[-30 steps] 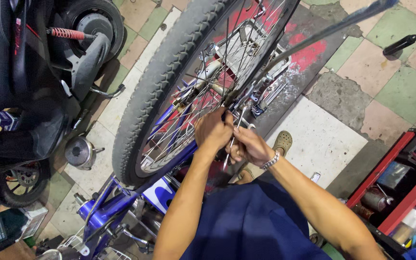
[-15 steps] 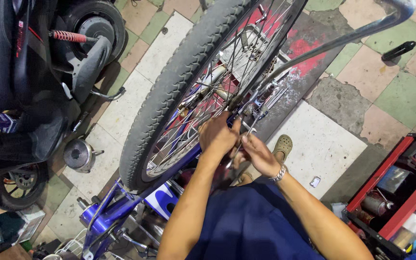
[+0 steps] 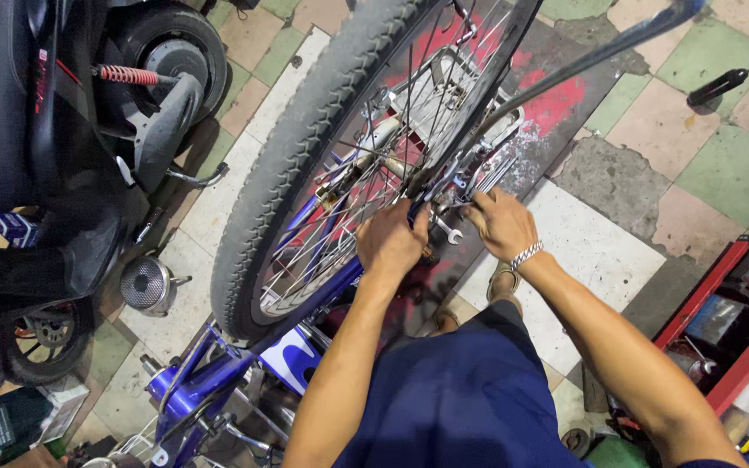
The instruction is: The person uses a wrench to loosen and remove the rear wheel axle nut from a blue bicycle. They then remove the wheel and chain, placing the chain in a metal tray. Finally, they retrieve small parts from a blue parts organizer.
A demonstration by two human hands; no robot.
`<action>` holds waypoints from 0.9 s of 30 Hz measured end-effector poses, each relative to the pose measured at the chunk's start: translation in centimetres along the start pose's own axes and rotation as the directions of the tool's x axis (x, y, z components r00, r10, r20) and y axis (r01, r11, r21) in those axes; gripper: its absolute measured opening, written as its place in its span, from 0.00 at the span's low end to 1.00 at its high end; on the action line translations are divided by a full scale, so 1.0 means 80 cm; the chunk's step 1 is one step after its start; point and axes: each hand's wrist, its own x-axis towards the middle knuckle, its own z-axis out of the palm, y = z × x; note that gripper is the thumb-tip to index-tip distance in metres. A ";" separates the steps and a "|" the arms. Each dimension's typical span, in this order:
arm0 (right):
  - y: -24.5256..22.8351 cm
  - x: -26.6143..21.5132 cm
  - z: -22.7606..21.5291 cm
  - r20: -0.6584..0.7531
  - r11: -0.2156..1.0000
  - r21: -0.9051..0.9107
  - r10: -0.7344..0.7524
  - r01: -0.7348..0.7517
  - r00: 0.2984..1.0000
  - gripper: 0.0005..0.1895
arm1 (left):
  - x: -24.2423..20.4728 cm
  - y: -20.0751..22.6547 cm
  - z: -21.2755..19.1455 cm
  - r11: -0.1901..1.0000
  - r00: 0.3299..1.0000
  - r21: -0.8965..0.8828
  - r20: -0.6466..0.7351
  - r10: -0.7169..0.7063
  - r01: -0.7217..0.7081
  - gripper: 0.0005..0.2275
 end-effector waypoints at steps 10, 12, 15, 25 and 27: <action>0.006 0.037 -0.033 -0.026 0.990 -0.102 -0.105 0.102 0.994 0.17 | -0.002 0.006 -0.009 0.999 0.999 -0.035 -0.029 0.021 -0.022 0.17; 0.017 0.038 -0.023 -0.067 0.987 -0.095 -0.137 0.131 0.988 0.17 | -0.003 0.007 -0.009 1.000 1.000 -0.018 -0.003 0.007 -0.007 0.17; 0.022 0.041 0.024 -0.027 0.993 0.035 -0.112 0.113 0.993 0.08 | -0.002 0.006 -0.007 0.999 0.998 -0.018 -0.036 0.041 -0.042 0.17; 0.010 -0.011 0.151 0.180 0.651 0.724 0.143 -0.229 0.973 0.13 | 0.000 0.004 -0.007 0.999 0.999 -0.018 -0.030 0.032 -0.033 0.17; -0.041 -0.038 0.163 0.575 0.127 0.776 0.263 -0.618 0.775 0.30 | 0.001 0.005 -0.009 0.999 1.000 -0.040 0.004 0.001 -0.001 0.17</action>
